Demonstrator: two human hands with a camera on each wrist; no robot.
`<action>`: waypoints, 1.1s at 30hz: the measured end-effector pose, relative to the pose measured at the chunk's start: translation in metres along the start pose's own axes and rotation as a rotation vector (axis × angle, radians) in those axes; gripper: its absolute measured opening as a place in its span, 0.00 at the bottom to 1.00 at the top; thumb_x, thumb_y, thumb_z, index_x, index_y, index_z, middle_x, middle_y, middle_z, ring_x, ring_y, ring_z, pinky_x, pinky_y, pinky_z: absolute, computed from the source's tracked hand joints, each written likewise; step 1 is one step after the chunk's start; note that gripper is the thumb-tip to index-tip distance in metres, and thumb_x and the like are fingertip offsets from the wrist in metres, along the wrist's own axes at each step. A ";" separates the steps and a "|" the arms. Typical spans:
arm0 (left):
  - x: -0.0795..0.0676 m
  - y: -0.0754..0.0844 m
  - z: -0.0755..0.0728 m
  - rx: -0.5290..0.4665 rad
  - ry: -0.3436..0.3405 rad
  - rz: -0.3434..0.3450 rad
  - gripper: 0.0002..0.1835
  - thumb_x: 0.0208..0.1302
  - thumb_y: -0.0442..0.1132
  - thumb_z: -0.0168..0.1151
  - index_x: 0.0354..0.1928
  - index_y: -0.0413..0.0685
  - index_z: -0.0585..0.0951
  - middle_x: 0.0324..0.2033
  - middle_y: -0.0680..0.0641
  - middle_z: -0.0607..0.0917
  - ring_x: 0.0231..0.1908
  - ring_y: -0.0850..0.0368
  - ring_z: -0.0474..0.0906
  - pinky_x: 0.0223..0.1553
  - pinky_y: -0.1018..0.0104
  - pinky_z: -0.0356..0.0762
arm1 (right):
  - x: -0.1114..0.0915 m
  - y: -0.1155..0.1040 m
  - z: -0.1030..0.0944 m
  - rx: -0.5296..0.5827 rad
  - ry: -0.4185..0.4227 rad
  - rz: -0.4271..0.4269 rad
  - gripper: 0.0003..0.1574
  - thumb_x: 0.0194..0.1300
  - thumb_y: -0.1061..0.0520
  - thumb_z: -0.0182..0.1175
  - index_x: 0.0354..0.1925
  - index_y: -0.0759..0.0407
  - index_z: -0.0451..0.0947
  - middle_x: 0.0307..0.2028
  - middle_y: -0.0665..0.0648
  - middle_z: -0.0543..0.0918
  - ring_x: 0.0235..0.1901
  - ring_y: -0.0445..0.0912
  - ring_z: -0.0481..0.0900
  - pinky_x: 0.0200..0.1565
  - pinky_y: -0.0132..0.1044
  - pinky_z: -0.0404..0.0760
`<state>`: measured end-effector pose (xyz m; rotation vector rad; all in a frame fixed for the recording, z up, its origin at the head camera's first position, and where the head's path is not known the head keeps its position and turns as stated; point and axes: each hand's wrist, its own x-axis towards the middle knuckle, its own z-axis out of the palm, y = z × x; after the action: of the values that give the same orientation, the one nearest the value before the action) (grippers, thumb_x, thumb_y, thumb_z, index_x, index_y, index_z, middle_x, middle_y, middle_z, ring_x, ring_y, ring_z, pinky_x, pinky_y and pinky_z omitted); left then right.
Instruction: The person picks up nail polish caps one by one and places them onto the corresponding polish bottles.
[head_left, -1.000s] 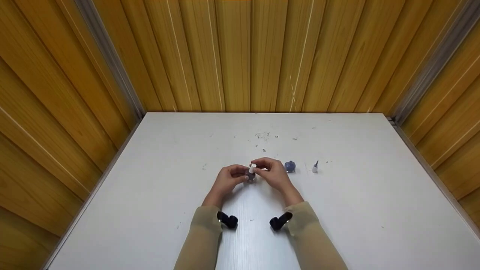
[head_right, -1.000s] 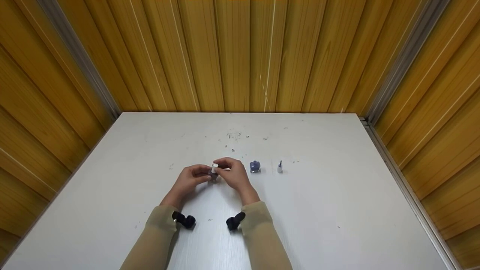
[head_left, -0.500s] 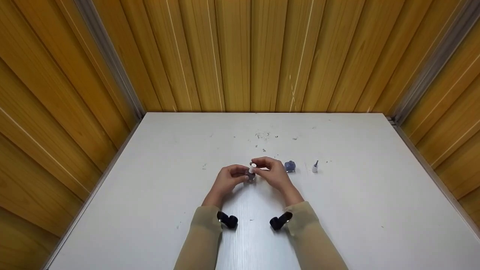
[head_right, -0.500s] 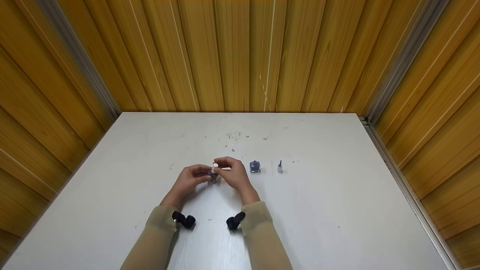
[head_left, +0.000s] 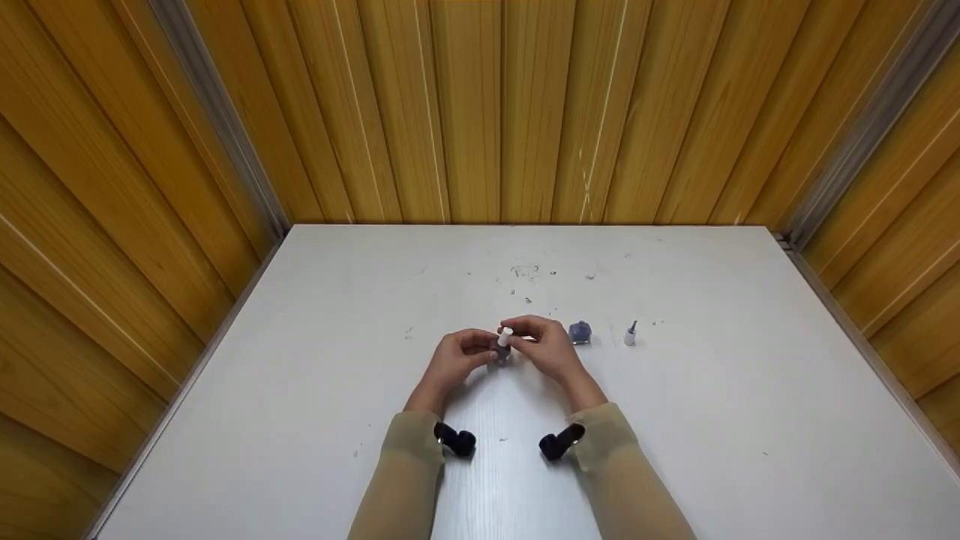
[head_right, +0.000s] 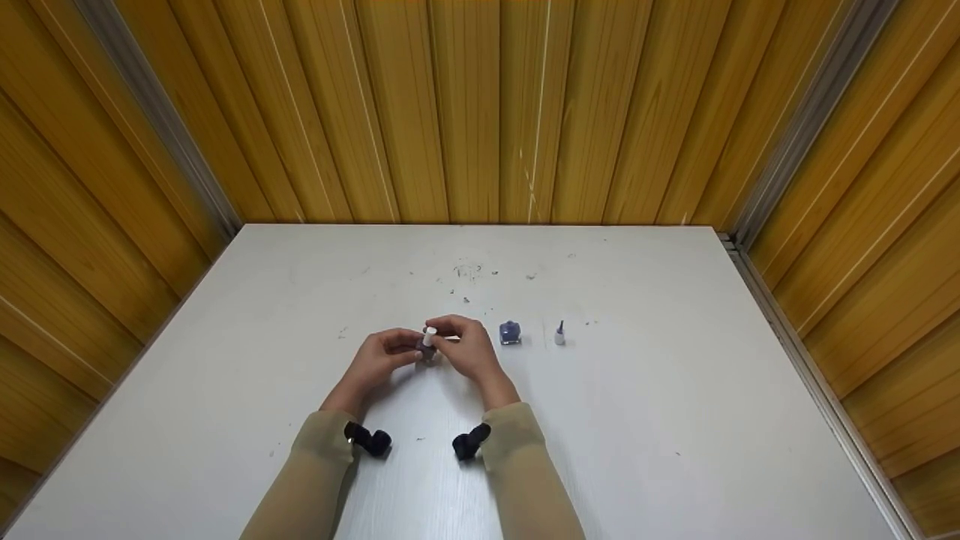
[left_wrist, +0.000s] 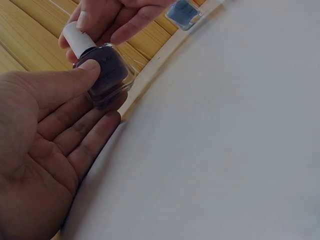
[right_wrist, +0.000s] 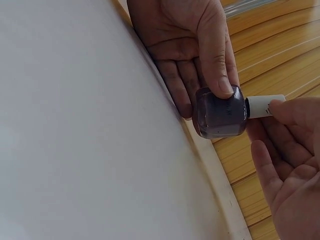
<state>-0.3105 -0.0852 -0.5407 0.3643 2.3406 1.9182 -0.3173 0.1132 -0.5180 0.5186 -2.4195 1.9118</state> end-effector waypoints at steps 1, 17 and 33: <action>0.000 0.000 0.000 0.001 0.000 0.006 0.15 0.64 0.27 0.69 0.53 0.36 0.85 0.48 0.38 0.89 0.49 0.51 0.88 0.54 0.64 0.85 | 0.000 0.000 0.000 0.002 0.004 0.004 0.17 0.65 0.71 0.64 0.52 0.72 0.83 0.50 0.71 0.87 0.52 0.58 0.85 0.46 0.22 0.81; 0.000 0.000 0.000 -0.005 0.000 0.000 0.14 0.64 0.27 0.69 0.52 0.36 0.85 0.47 0.39 0.90 0.48 0.53 0.88 0.54 0.64 0.84 | 0.001 -0.001 0.000 -0.066 0.062 0.083 0.13 0.62 0.61 0.73 0.46 0.61 0.86 0.43 0.59 0.90 0.43 0.45 0.86 0.43 0.31 0.80; 0.001 -0.001 -0.001 -0.008 0.005 -0.001 0.15 0.64 0.29 0.70 0.52 0.37 0.85 0.48 0.39 0.90 0.49 0.51 0.88 0.54 0.63 0.84 | -0.001 -0.006 0.000 -0.022 -0.019 0.001 0.18 0.67 0.70 0.62 0.55 0.74 0.81 0.52 0.72 0.86 0.56 0.64 0.83 0.52 0.30 0.82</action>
<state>-0.3121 -0.0860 -0.5417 0.3580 2.3342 1.9298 -0.3153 0.1123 -0.5125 0.5382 -2.4496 1.8871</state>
